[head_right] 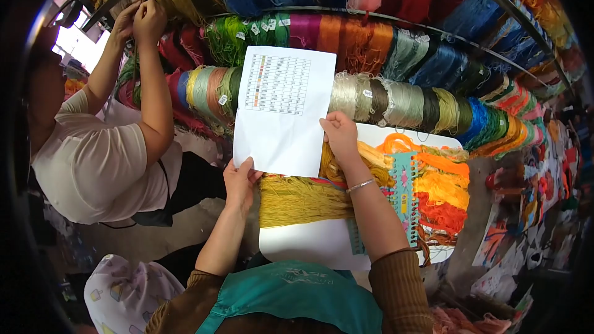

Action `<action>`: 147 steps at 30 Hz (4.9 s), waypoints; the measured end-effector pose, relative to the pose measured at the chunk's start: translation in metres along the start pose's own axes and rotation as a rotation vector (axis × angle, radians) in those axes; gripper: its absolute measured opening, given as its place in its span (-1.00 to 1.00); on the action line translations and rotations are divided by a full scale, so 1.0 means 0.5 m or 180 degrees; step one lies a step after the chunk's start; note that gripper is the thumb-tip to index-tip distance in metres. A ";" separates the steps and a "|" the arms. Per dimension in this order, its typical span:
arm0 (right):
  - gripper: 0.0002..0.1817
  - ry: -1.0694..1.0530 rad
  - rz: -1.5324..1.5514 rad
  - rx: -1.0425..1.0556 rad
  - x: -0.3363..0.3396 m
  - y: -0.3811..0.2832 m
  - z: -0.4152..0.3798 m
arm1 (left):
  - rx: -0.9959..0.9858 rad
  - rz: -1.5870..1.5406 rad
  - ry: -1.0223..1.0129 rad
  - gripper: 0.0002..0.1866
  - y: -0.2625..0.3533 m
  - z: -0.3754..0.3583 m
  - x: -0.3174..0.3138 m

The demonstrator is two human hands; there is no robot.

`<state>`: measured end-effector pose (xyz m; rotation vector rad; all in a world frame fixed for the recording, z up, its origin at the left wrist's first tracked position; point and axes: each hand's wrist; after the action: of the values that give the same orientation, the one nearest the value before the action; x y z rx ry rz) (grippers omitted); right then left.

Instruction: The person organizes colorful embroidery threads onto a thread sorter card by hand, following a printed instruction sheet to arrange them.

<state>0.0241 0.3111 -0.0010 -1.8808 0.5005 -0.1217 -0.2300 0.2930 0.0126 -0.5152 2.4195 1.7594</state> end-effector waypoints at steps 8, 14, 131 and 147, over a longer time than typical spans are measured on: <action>-0.92 0.0003 -0.0097 0.0042 0.000 0.002 0.002 | 0.0099 -0.0032 -0.0095 -0.79 -0.002 0.005 0.029; -0.91 0.0031 -0.0140 0.0018 -0.001 -0.001 -0.001 | -0.0372 0.0159 -0.0171 -0.64 0.019 0.045 0.039; -0.89 0.0828 -0.2294 0.2224 -0.033 0.138 -0.304 | -0.2510 0.3360 -0.1183 -0.34 -0.072 -0.131 0.056; -0.88 0.0820 -0.2282 0.2197 -0.031 0.142 -0.301 | -0.2513 0.3333 -0.1140 -0.36 -0.074 -0.135 0.055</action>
<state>-0.0581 0.1658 -0.0089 -1.2798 -0.0814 -0.9010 -0.2361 0.2138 -0.0069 1.1658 1.6992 2.8061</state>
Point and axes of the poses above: each hand's wrist, its own z-axis towards the middle knuckle, its own x-axis out of the back of the hand, y = z × x, and after that the axes turned 10 degrees about -x, right-handed
